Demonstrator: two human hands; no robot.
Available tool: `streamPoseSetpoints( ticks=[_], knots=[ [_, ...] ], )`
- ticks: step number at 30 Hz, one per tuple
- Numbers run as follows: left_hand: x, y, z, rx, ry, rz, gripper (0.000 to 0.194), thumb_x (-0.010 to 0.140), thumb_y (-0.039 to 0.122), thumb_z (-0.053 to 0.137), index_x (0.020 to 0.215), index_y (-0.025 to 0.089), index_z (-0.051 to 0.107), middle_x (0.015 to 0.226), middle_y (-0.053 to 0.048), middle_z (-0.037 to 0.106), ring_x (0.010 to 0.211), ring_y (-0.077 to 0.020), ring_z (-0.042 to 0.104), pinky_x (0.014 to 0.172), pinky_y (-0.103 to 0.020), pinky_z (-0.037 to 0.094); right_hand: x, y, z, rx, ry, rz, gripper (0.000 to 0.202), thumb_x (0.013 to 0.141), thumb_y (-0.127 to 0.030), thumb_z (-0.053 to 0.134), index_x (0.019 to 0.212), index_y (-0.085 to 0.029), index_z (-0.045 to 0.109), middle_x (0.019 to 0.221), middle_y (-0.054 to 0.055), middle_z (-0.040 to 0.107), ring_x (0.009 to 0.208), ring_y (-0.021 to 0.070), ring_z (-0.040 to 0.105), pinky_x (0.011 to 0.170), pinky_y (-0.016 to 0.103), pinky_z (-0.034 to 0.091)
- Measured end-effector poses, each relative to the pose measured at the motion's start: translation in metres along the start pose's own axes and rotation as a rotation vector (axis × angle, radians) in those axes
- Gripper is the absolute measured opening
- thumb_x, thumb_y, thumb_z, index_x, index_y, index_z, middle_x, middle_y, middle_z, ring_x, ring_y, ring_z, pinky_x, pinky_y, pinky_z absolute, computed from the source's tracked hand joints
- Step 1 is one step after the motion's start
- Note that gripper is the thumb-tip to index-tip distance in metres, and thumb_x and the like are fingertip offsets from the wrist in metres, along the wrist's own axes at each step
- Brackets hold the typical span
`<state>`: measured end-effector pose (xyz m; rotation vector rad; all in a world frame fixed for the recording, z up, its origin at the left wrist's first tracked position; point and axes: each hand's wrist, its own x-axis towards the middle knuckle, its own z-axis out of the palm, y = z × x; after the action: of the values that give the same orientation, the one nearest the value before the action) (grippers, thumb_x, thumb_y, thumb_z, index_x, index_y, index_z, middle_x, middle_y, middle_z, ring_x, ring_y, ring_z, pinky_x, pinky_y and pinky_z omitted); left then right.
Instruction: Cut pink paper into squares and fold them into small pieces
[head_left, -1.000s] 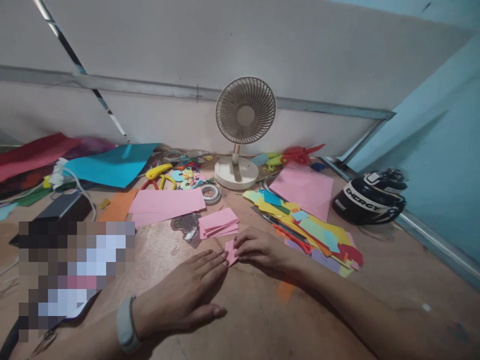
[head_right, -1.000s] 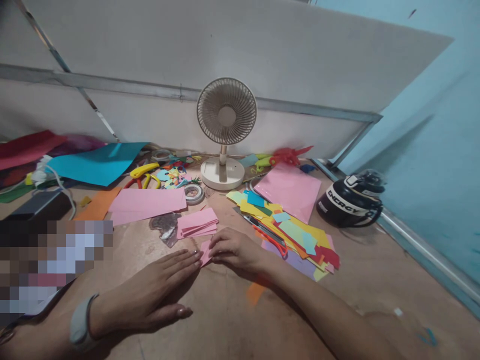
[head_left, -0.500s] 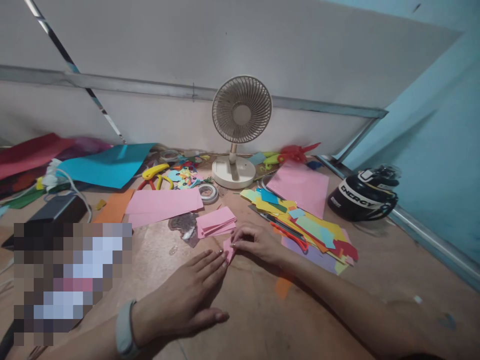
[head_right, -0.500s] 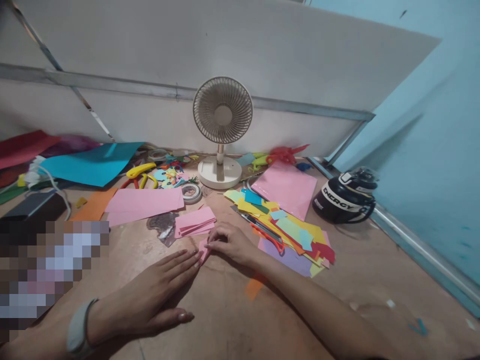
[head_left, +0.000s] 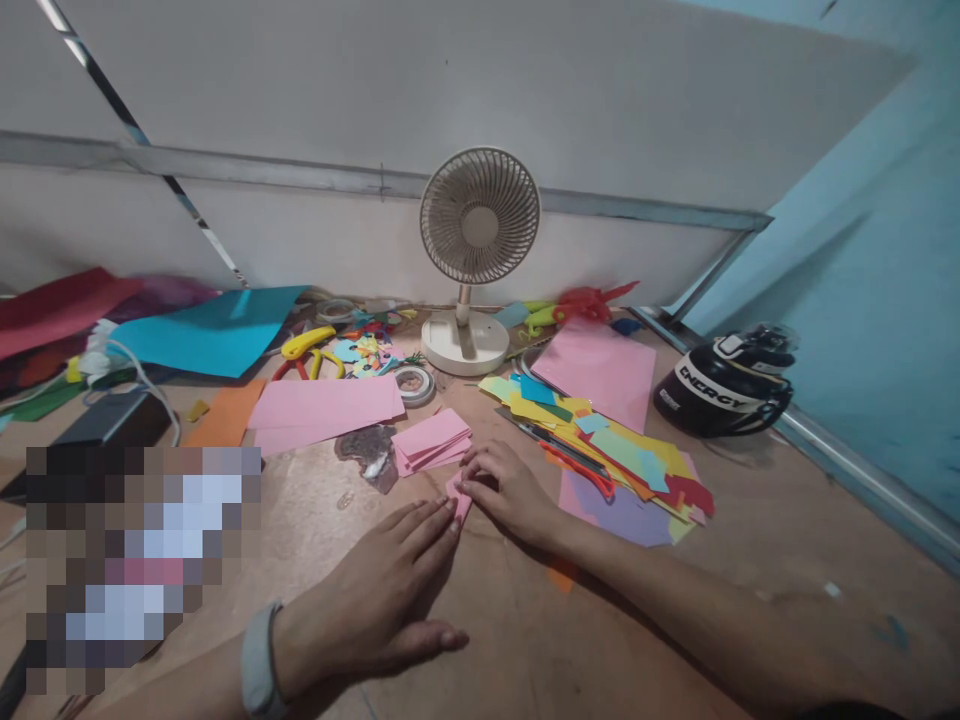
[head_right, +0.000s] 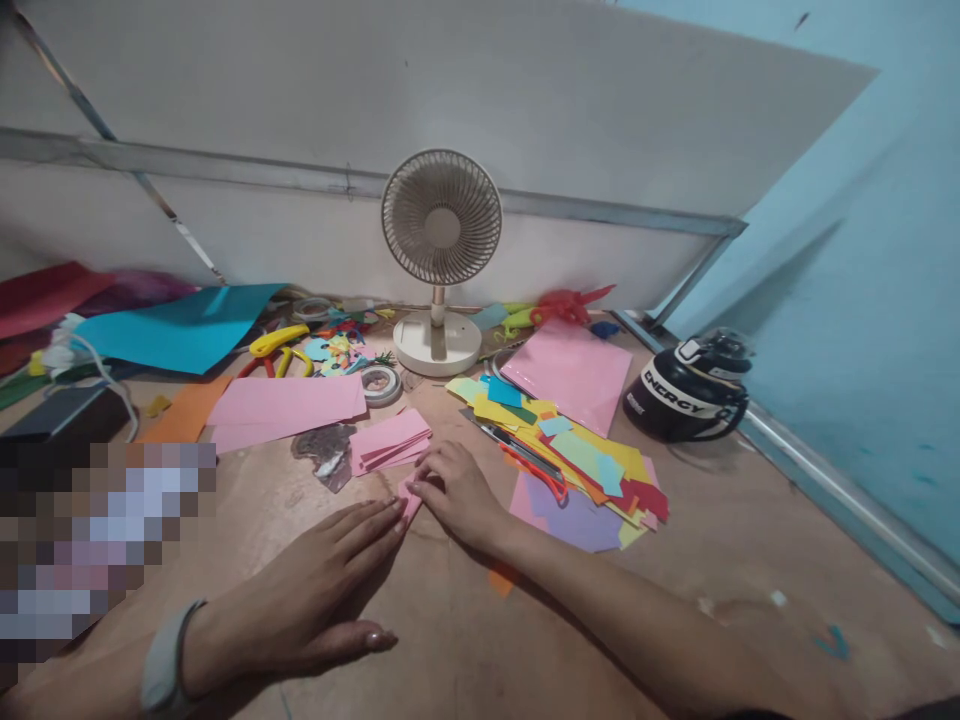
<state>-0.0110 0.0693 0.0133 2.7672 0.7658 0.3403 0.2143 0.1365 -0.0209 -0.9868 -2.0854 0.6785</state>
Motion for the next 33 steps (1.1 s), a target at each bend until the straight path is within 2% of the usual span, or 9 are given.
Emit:
streamPoseSetpoints(
  ticks=[12, 24, 28, 30, 33],
  knots=[
    [-0.002, -0.013, -0.019, -0.004, -0.154, 0.072, 0.074, 0.095, 0.061, 0.048, 0.146, 0.008, 0.042, 0.148, -0.025, 0.046, 0.136, -0.0408, 0.046, 0.11, -0.056, 0.04, -0.002, -0.005, 0.002, -0.168, -0.009, -0.084, 0.009, 0.092, -0.015, 0.065, 0.086, -0.019, 0.06, 0.098, 0.008, 0.066, 0.098, 0.0226, 0.06, 0.088, 0.038, 0.047],
    [-0.001, -0.015, -0.023, -0.039, -0.103, 0.093, 0.069, 0.094, 0.059, 0.051, 0.144, 0.012, 0.043, 0.145, -0.022, 0.051, 0.132, -0.0386, 0.05, 0.108, -0.054, 0.042, -0.003, -0.008, 0.005, -0.202, -0.005, -0.086, 0.011, 0.093, -0.014, 0.06, 0.085, -0.02, 0.057, 0.097, 0.009, 0.065, 0.097, 0.0245, 0.06, 0.086, 0.04, 0.05],
    [0.001, -0.014, -0.022, -0.108, -0.028, 0.084, 0.055, 0.093, 0.056, 0.054, 0.129, 0.014, 0.052, 0.136, -0.02, 0.058, 0.125, -0.036, 0.055, 0.106, -0.051, 0.045, -0.003, -0.008, 0.005, -0.222, -0.006, -0.09, 0.011, 0.094, -0.014, 0.06, 0.085, -0.021, 0.057, 0.097, 0.009, 0.065, 0.096, 0.0246, 0.06, 0.086, 0.04, 0.05],
    [0.002, -0.014, -0.019, -0.125, -0.001, 0.057, 0.055, 0.094, 0.057, 0.054, 0.132, 0.016, 0.05, 0.135, -0.018, 0.057, 0.123, -0.0343, 0.056, 0.104, -0.049, 0.045, -0.003, -0.008, 0.004, -0.22, -0.009, -0.097, 0.012, 0.094, -0.014, 0.06, 0.085, -0.021, 0.056, 0.097, 0.009, 0.065, 0.096, 0.0244, 0.06, 0.085, 0.04, 0.05],
    [0.005, -0.013, -0.011, -0.065, -0.004, 0.014, 0.071, 0.097, 0.06, 0.049, 0.15, 0.018, 0.031, 0.14, -0.019, 0.052, 0.122, -0.035, 0.054, 0.103, -0.05, 0.045, -0.003, -0.008, 0.004, -0.212, -0.007, -0.095, 0.012, 0.093, -0.013, 0.059, 0.085, -0.021, 0.056, 0.096, 0.008, 0.065, 0.095, 0.0243, 0.059, 0.084, 0.04, 0.05]
  ],
)
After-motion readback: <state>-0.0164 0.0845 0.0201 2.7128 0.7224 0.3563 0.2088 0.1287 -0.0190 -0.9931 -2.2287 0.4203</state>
